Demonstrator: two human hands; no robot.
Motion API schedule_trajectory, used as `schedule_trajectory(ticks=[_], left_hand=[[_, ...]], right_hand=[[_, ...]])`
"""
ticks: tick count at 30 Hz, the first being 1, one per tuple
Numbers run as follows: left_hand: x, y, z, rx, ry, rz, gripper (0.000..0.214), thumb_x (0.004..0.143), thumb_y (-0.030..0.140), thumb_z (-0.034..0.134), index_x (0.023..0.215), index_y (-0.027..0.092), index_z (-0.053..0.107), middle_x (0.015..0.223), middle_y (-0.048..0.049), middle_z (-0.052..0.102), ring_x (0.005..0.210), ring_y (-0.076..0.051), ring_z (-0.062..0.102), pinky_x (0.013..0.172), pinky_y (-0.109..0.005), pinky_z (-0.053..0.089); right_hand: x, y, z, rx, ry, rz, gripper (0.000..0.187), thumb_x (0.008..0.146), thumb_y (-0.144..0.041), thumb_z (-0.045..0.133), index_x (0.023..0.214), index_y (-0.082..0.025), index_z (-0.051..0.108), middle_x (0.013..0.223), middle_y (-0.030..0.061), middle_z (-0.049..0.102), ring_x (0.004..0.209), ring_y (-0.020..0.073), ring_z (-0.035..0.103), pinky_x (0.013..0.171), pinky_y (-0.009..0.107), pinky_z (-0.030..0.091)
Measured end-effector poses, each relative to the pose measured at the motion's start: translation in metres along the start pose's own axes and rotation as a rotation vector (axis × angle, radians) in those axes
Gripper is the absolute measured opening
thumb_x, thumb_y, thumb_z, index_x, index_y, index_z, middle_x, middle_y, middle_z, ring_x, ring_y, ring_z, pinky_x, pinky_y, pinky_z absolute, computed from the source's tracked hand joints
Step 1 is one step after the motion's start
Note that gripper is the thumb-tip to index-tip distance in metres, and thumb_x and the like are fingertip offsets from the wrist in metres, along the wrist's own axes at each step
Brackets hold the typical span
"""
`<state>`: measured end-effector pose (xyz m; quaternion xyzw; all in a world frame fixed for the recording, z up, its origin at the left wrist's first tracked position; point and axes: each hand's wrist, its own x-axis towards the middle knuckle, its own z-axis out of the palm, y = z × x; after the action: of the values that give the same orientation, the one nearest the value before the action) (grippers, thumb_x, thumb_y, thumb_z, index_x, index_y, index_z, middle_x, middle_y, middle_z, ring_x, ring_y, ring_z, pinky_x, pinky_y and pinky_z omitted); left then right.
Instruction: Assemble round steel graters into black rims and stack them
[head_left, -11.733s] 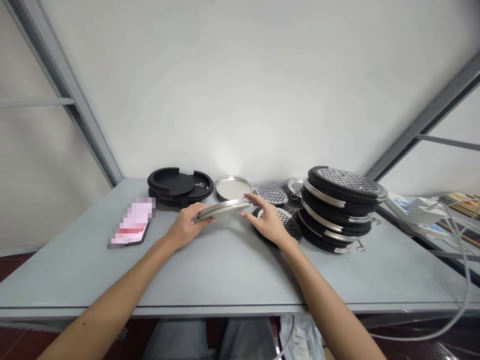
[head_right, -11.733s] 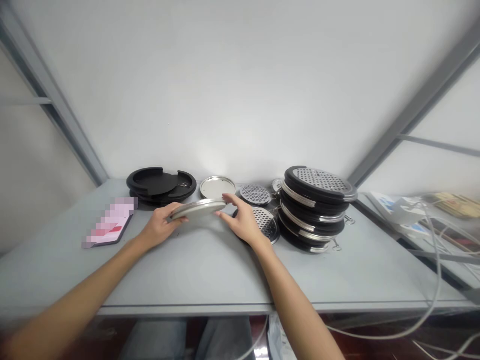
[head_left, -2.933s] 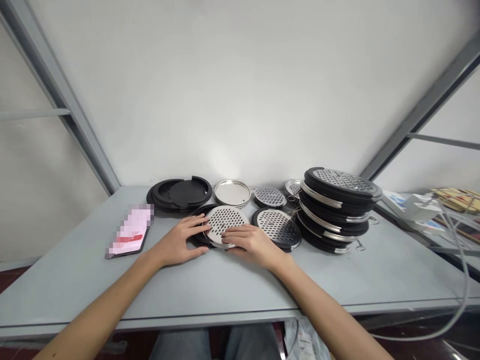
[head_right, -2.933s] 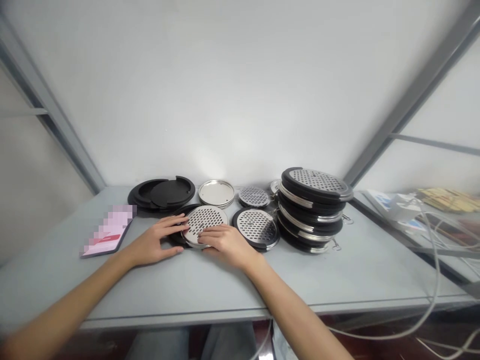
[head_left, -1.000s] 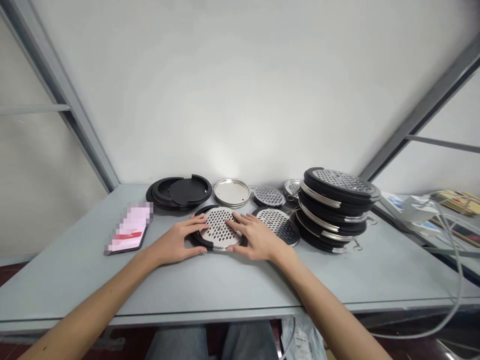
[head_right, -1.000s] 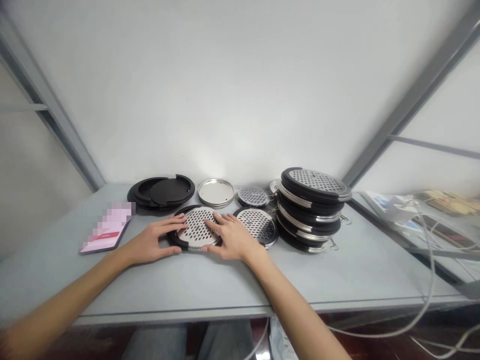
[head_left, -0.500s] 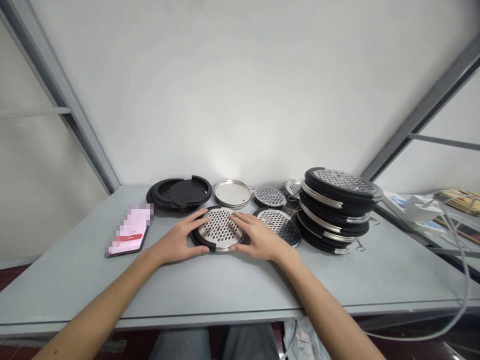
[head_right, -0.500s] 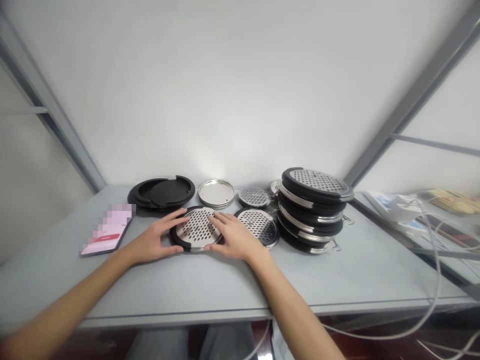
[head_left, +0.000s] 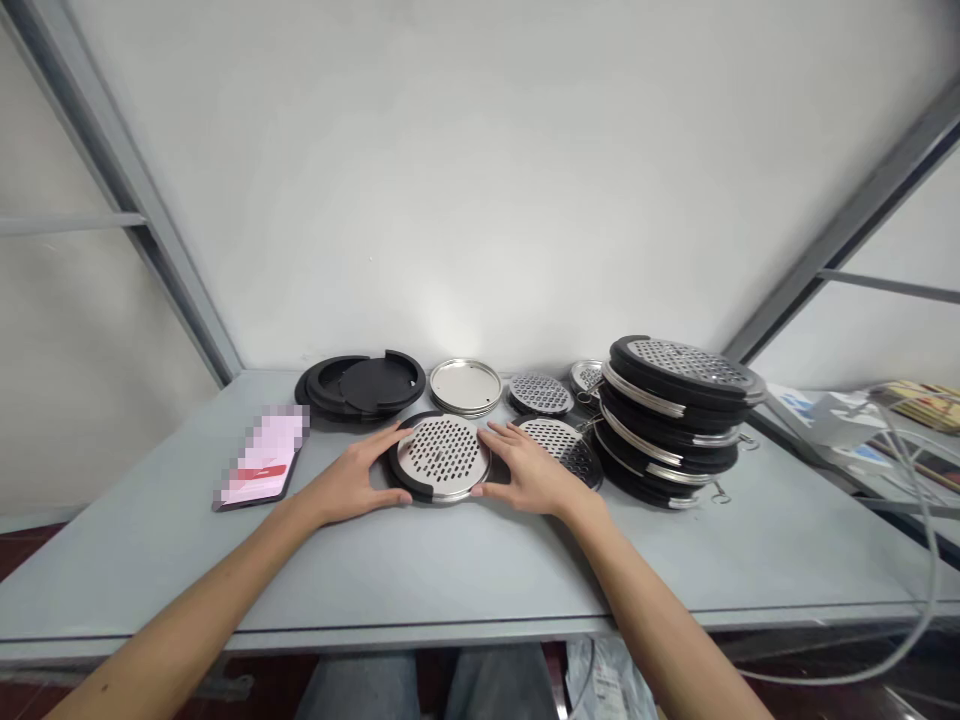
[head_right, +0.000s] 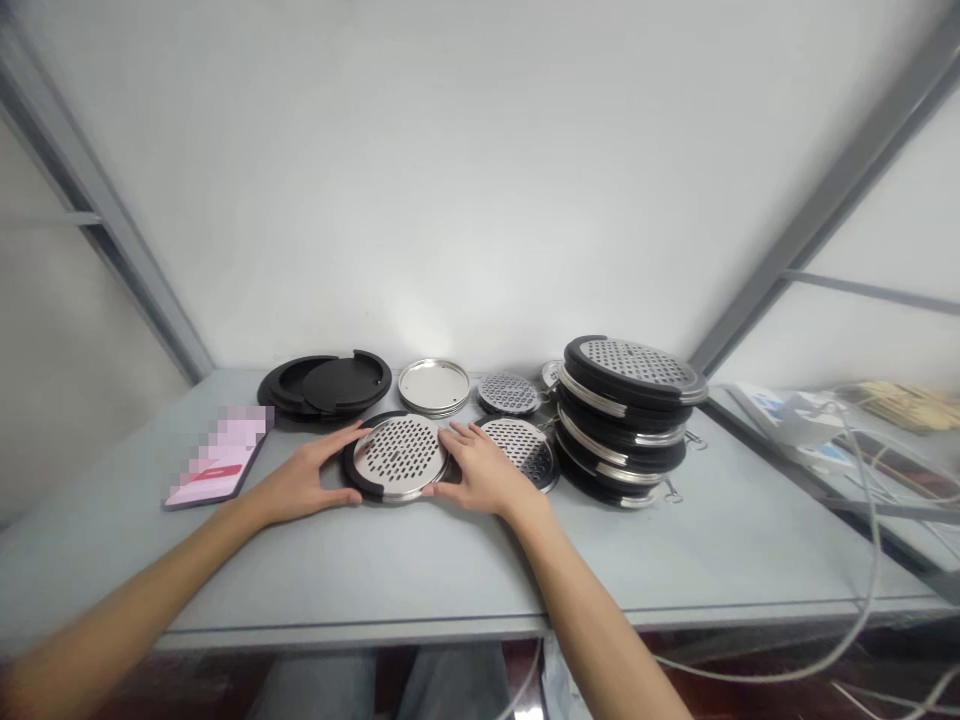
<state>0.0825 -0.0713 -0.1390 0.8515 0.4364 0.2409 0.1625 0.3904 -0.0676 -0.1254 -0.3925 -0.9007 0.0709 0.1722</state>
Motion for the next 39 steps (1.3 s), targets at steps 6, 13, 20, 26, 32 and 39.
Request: schedule_trajectory(ticks=[6, 13, 20, 26, 32, 39], left_hand=[[0.001, 0.003, 0.003, -0.048, 0.033, -0.010, 0.091, 0.066, 0.054, 0.078, 0.144, 0.026, 0.040, 0.150, -0.0101, 0.038, 0.136, -0.034, 0.039, 0.112, -0.051, 0.033], [0.001, 0.003, 0.006, -0.059, 0.059, 0.019, 0.095, 0.065, 0.055, 0.079, 0.145, 0.025, 0.038, 0.148, -0.0091, 0.043, 0.135, -0.033, 0.040, 0.113, -0.049, 0.032], [0.000, 0.005, 0.006, -0.020, 0.075, -0.029, 0.102, 0.059, 0.060, 0.080, 0.145, 0.024, 0.037, 0.145, -0.0104, 0.046, 0.132, -0.035, 0.044, 0.111, -0.050, 0.036], [0.001, 0.004, -0.003, -0.004, 0.012, 0.004, 0.099, 0.063, 0.059, 0.078, 0.146, 0.025, 0.035, 0.147, -0.0102, 0.044, 0.132, -0.035, 0.044, 0.110, -0.050, 0.036], [-0.001, 0.004, -0.003, 0.010, -0.085, -0.010, 0.087, 0.073, 0.058, 0.071, 0.145, 0.027, 0.036, 0.155, -0.0098, 0.028, 0.139, -0.035, 0.032, 0.112, -0.053, 0.031], [0.000, 0.003, 0.003, -0.036, -0.060, -0.006, 0.093, 0.070, 0.057, 0.074, 0.147, 0.028, 0.032, 0.155, -0.0095, 0.029, 0.140, -0.035, 0.030, 0.113, -0.053, 0.029]], right_hand=[[0.002, -0.006, 0.000, 0.020, 0.015, 0.016, 0.084, 0.078, -0.063, 0.061, 0.138, -0.008, 0.043, 0.137, 0.0234, 0.050, 0.132, 0.0354, 0.043, 0.109, 0.050, 0.036], [0.002, -0.008, -0.001, 0.003, 0.000, 0.001, 0.087, 0.078, -0.066, 0.059, 0.138, -0.005, 0.041, 0.138, 0.0250, 0.049, 0.134, 0.0347, 0.040, 0.113, 0.050, 0.030], [0.002, -0.008, 0.000, 0.016, -0.003, -0.001, 0.085, 0.080, -0.063, 0.058, 0.139, -0.003, 0.040, 0.140, 0.0250, 0.047, 0.134, 0.0335, 0.040, 0.114, 0.049, 0.029], [0.002, -0.008, 0.000, 0.046, -0.007, 0.020, 0.092, 0.075, -0.066, 0.062, 0.142, -0.007, 0.038, 0.145, 0.0214, 0.042, 0.138, 0.0355, 0.033, 0.114, 0.052, 0.027], [0.003, -0.009, 0.001, 0.072, 0.013, 0.000, 0.103, 0.066, -0.070, 0.068, 0.142, -0.008, 0.037, 0.143, 0.0232, 0.043, 0.135, 0.0339, 0.039, 0.114, 0.052, 0.026], [0.003, -0.012, 0.002, 0.027, 0.002, -0.022, 0.094, 0.074, -0.067, 0.062, 0.140, -0.004, 0.039, 0.142, 0.0255, 0.044, 0.134, 0.0337, 0.040, 0.113, 0.049, 0.029]])
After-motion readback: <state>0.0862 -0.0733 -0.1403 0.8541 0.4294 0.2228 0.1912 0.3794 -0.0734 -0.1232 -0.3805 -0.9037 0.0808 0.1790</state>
